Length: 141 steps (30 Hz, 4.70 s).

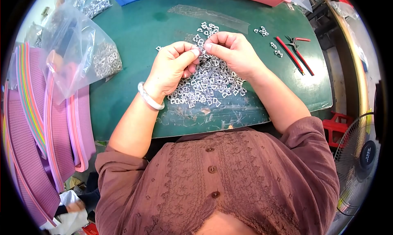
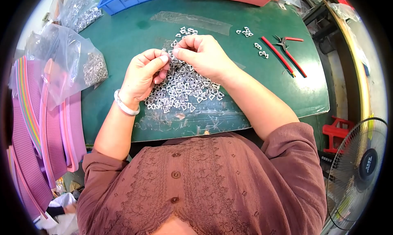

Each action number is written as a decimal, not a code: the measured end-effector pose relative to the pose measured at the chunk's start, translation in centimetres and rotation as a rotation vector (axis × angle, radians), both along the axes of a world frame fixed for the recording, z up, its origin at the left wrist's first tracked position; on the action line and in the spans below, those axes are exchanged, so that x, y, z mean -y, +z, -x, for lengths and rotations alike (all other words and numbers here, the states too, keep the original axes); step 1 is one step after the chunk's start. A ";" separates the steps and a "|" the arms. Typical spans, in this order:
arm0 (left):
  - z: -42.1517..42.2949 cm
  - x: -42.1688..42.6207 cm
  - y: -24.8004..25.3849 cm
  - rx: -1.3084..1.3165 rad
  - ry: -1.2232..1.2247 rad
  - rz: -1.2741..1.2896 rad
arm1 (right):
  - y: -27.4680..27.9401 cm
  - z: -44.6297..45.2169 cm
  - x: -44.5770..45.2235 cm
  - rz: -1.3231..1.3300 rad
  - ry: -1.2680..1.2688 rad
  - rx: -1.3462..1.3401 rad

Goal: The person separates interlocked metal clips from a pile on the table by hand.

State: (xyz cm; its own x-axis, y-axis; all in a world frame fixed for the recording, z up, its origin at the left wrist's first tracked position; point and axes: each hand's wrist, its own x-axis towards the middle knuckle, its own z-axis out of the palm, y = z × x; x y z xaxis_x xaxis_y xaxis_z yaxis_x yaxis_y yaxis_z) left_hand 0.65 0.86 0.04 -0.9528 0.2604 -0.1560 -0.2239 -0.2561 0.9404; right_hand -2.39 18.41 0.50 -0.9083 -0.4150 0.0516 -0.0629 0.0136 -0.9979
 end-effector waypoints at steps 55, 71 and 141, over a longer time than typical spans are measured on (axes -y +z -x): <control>0.1 0.2 0.0 0.048 -0.014 -0.101 | 0.4 -0.2 0.1 0.030 0.044 -0.021; 1.0 1.5 -0.4 0.128 0.018 -0.519 | -0.9 0.3 0.2 -0.598 0.024 -0.930; 0.0 0.1 0.0 0.047 -0.016 -0.116 | 0.5 0.0 -0.2 0.078 0.074 0.019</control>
